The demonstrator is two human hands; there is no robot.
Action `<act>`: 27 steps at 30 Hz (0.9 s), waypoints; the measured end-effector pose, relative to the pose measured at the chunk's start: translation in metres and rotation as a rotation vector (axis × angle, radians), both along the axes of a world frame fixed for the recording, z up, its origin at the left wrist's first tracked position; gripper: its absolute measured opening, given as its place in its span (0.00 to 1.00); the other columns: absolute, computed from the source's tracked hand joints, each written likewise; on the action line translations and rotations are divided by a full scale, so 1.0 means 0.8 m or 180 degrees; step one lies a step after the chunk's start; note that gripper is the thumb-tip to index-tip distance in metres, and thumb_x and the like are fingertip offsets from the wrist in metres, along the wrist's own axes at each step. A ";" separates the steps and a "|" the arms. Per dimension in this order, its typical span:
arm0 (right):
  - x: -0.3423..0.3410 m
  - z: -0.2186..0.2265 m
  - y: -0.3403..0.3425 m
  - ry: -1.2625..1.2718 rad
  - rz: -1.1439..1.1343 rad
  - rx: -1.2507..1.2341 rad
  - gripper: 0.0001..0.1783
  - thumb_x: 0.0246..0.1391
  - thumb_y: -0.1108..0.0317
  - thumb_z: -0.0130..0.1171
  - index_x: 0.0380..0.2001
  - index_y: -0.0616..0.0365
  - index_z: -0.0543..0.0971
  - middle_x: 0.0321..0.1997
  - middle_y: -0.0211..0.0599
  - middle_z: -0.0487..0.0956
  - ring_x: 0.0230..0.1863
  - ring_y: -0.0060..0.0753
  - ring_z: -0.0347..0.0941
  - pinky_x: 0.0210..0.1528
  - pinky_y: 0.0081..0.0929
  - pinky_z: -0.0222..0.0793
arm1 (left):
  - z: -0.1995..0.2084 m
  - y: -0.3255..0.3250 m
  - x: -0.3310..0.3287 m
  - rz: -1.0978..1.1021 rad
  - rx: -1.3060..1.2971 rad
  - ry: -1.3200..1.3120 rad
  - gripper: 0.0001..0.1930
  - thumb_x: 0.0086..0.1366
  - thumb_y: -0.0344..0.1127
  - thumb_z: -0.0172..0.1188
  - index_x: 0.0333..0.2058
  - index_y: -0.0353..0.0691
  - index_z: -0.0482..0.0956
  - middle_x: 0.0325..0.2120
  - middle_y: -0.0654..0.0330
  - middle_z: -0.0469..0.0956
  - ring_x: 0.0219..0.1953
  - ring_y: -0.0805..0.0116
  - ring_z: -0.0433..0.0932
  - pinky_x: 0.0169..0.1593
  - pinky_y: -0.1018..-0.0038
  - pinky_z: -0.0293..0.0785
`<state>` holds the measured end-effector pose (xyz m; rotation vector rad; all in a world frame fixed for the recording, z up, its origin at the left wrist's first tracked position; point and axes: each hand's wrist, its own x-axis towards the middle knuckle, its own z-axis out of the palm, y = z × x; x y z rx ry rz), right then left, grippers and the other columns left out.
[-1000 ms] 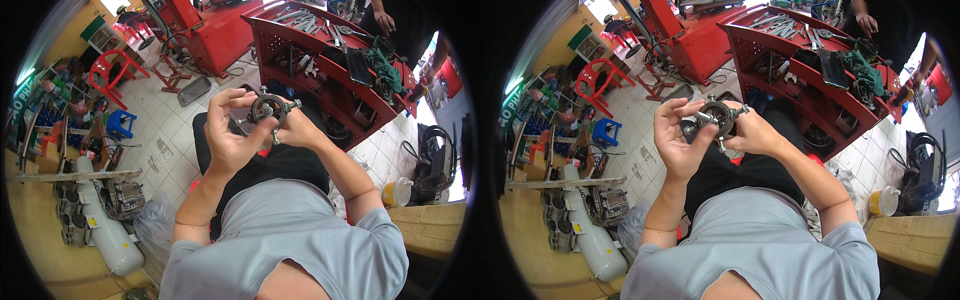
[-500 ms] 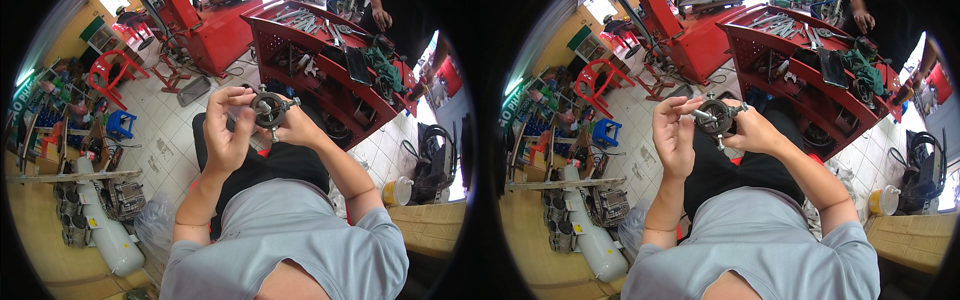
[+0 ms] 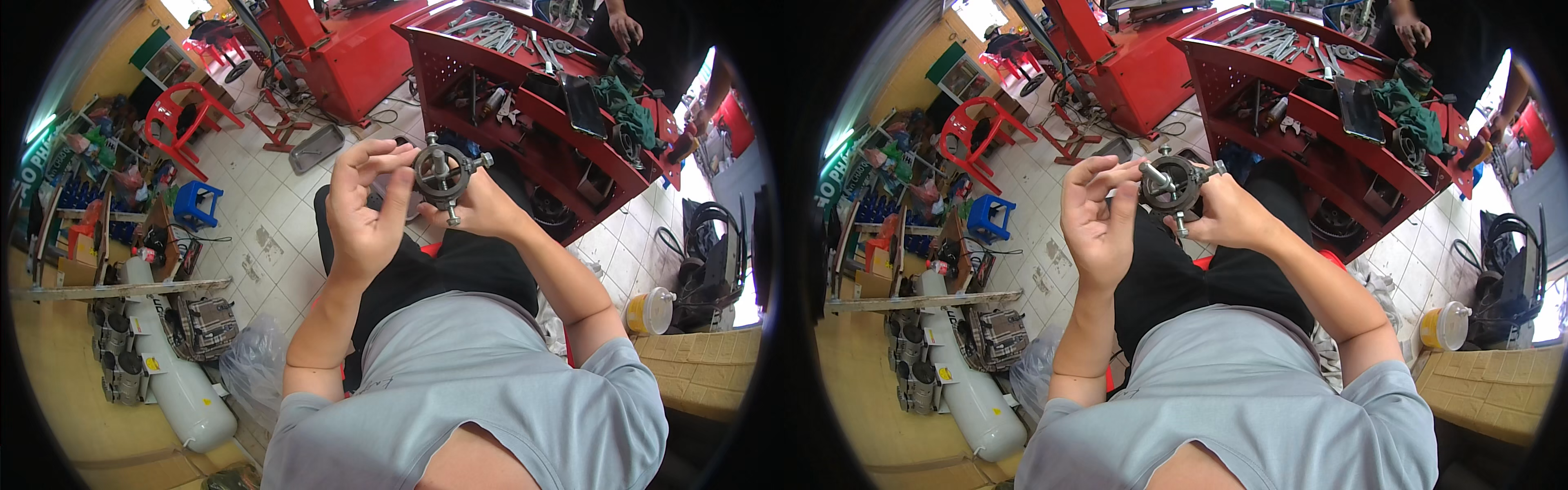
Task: The person assembles a mechanical component, likely a brake caliper, by hand while seated. They insert a metal rod and tighten bolts, then place the assembly into a red bench vise and use a wrench to tighten the bolts further.
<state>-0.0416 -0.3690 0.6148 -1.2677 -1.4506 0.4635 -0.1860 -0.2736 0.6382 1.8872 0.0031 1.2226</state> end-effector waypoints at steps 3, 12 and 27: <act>0.000 -0.001 0.002 0.0035 0.0028 0.0187 0.23 0.36 0.77 0.62 0.41 0.62 0.73 0.33 0.37 0.74 0.30 0.25 0.69 0.31 0.25 0.69 | 0.003 -0.002 0.000 -0.0103 -0.0260 -0.0045 0.22 0.57 0.23 0.61 0.49 0.32 0.63 0.38 0.49 0.78 0.45 0.65 0.76 0.54 0.72 0.66; 0.002 0.000 0.001 -0.0142 -0.0025 0.0297 0.24 0.36 0.74 0.64 0.42 0.62 0.73 0.31 0.36 0.75 0.28 0.24 0.69 0.30 0.23 0.68 | 0.005 0.001 -0.004 -0.0029 -0.0257 0.0041 0.21 0.59 0.27 0.62 0.48 0.32 0.64 0.35 0.51 0.80 0.45 0.64 0.77 0.54 0.71 0.66; 0.001 -0.001 0.001 -0.0038 0.0038 0.0086 0.25 0.35 0.76 0.63 0.43 0.62 0.73 0.33 0.36 0.75 0.30 0.25 0.70 0.32 0.23 0.69 | 0.005 -0.001 0.000 0.0182 -0.0118 -0.0014 0.22 0.53 0.30 0.69 0.43 0.32 0.68 0.31 0.53 0.81 0.38 0.68 0.80 0.47 0.75 0.72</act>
